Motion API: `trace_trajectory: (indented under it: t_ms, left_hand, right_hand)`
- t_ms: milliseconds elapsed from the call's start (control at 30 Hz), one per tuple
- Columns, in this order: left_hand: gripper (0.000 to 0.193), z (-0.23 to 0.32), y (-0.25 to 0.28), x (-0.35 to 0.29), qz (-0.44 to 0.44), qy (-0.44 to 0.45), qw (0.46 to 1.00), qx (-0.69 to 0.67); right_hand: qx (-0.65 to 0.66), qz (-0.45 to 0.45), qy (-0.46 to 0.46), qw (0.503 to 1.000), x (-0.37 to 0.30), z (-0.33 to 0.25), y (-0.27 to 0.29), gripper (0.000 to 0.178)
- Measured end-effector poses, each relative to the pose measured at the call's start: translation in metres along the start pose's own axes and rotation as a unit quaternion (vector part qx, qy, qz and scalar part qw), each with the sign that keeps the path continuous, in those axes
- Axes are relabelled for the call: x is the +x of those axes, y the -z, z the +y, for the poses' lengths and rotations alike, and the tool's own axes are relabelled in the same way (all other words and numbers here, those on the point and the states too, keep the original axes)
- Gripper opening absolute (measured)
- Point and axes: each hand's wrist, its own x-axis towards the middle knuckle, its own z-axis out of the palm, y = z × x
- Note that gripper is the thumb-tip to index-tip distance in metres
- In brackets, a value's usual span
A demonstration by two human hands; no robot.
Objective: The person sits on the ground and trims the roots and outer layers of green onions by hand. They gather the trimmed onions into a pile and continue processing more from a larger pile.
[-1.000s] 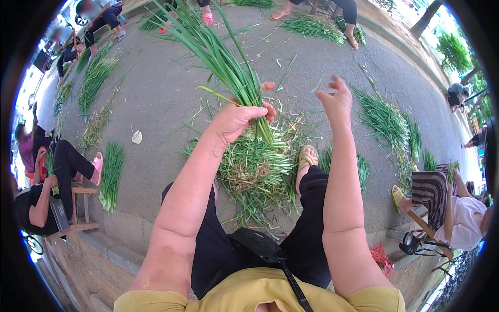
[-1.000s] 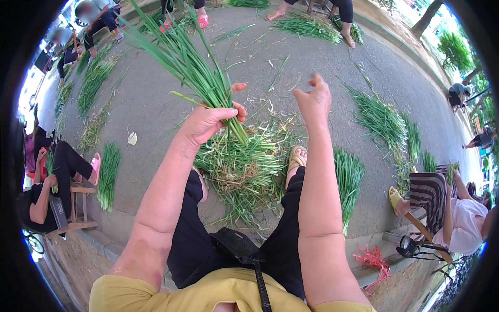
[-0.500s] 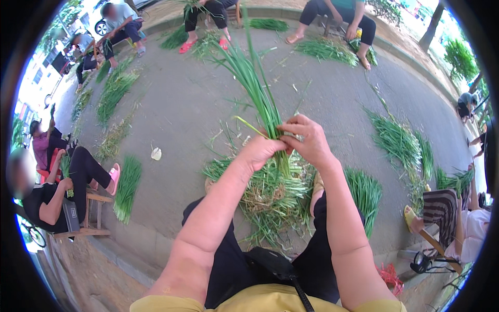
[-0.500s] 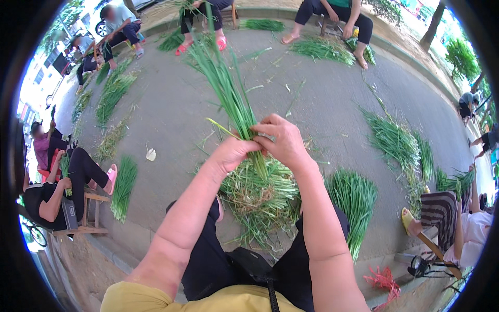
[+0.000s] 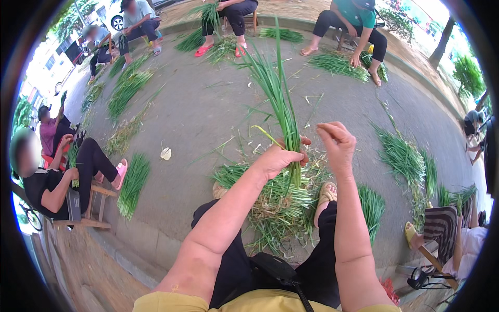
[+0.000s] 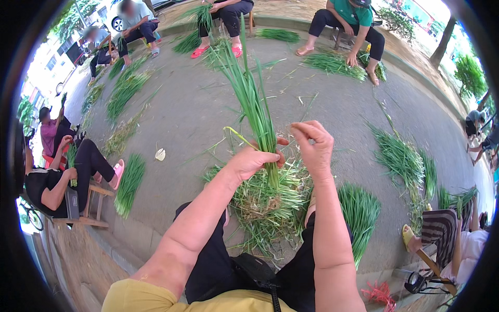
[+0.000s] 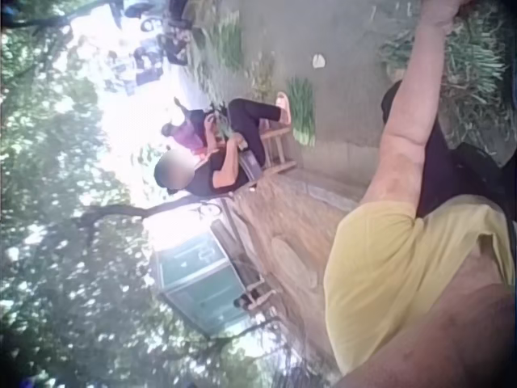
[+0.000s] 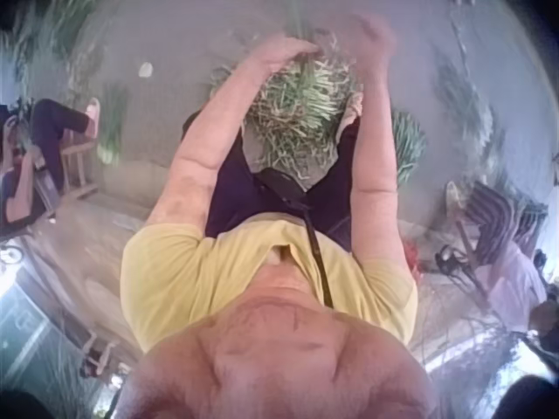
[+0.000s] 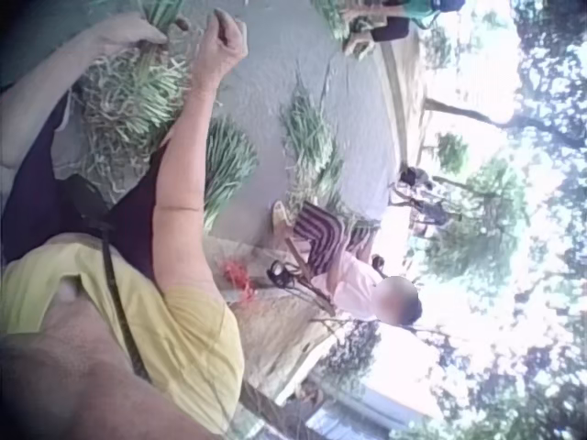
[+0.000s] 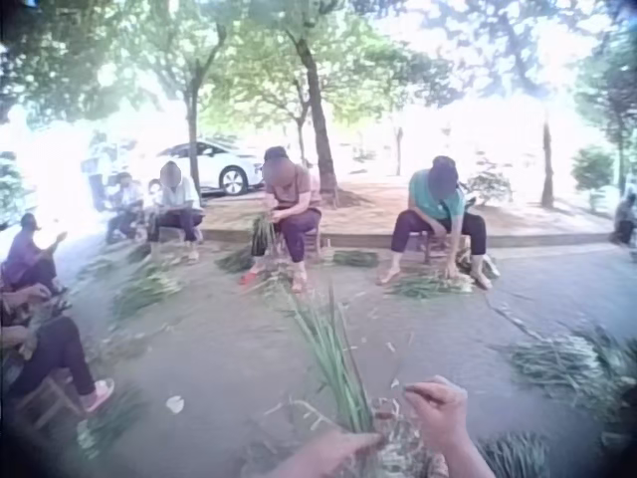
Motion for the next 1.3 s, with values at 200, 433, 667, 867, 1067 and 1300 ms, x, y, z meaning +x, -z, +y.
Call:
trace_trajectory:
  t_ms: [200,433,667,867,1067,1300]
  left_hand:
    - [0.04,0.002,0.012,0.003,-0.021,-0.016,1.0,-0.006]
    - [0.034,0.013,0.026,0.002,0.029,-0.038,0.995,-0.087]
    - [0.035,0.023,0.032,0.001,0.041,-0.071,0.981,-0.177]
    - [0.035,0.014,0.031,0.007,0.076,-0.052,0.963,-0.252]
    - [0.034,0.011,0.029,0.007,0.068,-0.061,0.962,-0.259]
    - [0.033,0.013,0.028,0.005,0.067,-0.077,0.958,-0.266]
  right_hand:
    - [0.068,0.084,-0.097,0.989,0.008,0.018,0.021,0.009]
    - [-0.142,0.092,-0.163,0.972,0.013,0.062,0.067,0.023]
    - [-0.365,0.002,-0.11,0.924,-0.004,0.067,0.062,0.031]
    - [-0.099,-0.142,-0.223,0.959,-0.004,0.037,0.02,0.03]
    - [0.091,-0.275,-0.239,0.927,-0.016,0.006,-0.012,0.028]
    - [0.093,-0.273,-0.264,0.92,-0.016,-0.002,-0.017,0.022]
